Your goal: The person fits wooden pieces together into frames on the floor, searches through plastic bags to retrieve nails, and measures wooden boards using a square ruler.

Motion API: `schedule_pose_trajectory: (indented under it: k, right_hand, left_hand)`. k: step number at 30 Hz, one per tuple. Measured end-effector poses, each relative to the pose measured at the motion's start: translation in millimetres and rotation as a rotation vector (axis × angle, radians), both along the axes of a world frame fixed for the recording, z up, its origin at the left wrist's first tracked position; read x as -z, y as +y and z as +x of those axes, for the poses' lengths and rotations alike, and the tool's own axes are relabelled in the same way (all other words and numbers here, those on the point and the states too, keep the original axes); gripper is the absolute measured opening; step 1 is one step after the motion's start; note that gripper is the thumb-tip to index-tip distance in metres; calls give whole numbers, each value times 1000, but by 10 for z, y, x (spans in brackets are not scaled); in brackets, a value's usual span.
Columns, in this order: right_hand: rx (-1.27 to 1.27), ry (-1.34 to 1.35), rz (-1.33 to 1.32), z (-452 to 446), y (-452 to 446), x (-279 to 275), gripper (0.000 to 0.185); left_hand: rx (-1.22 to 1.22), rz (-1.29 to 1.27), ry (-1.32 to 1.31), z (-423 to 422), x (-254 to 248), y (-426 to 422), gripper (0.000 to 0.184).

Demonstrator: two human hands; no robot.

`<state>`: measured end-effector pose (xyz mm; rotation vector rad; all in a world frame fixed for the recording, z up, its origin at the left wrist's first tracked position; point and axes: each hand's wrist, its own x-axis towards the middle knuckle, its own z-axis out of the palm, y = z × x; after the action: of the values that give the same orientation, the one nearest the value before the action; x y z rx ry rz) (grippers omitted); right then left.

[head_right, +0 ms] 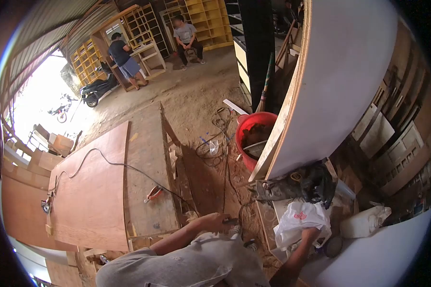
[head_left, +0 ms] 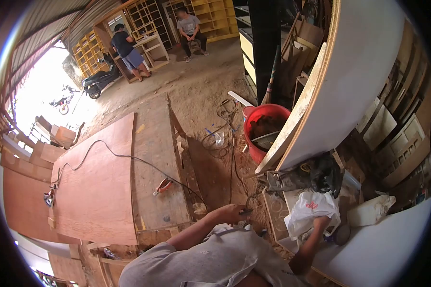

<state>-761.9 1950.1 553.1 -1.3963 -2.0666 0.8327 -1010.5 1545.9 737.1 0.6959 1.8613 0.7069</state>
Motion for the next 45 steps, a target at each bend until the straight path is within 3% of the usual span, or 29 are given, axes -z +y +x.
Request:
schedule_pose_trajectory:
  k: [3, 6, 10, 14, 17, 19, 20, 23, 25, 27, 32, 35, 36, 42, 45]
  right_hand:
    - [-56, -111, 83, 118, -65, -69, 49]
    - [-50, -59, 16, 202, -174, -182, 35]
    - [-178, -297, -142, 356, -208, -651, 25]
    - [-256, -278, -277, 490, -209, -1294, 22]
    - [-242, -166, -349, 504, -167, -1496, 25]
    - [-279, -210, -333, 265, -390, -2267, 26]
    - [-369, -176, -297, 170, -431, -2374, 31]
    - [-610, 42, -412, -275, -677, -2326, 31]
    - [-809, -77, -357, -662, -920, -2225, 28]
    - [-975, 109, -463, -1049, -1275, -2041, 29]
    - [-1230, 245, -170, -1619, -1973, -1757, 36]
    - [-1283, -52, -373, -1801, -2107, -1855, 44]
    - [-1286, -9, -402, -1870, -2177, -1839, 53]
    - [-1476, -153, -403, -2212, -2442, -2215, 47]
    - [-1533, -162, -443, -2334, -2575, -2001, 45]
  left_hand:
    - [11, -9, -10, -27, -16, -3, 55]
    - [18, -2, -41, -59, 124, -5, 57]
    - [41, -9, -21, -107, 206, 4, 60]
    - [36, -15, -24, -148, 204, -4, 62]
    - [44, -28, -24, -155, 52, -17, 48]
    - [48, -37, 8, -159, -58, -27, 50]
    - [49, -41, 24, -165, -87, -38, 51]
    - [-33, 21, -19, -201, 4, -124, 55]
    - [-75, 78, 1, -277, 30, -175, 55]
    - [-138, 128, -53, -318, -48, -270, 53]
    - [-402, 272, -229, -539, -308, -616, 40]
    - [-637, 466, -326, -606, -148, -958, 36]
    - [-693, 490, -319, -628, -125, -1066, 37]
    - [-829, 607, -355, -420, -131, -1652, 37]
    - [-1029, 640, -352, -161, -289, -1698, 39]
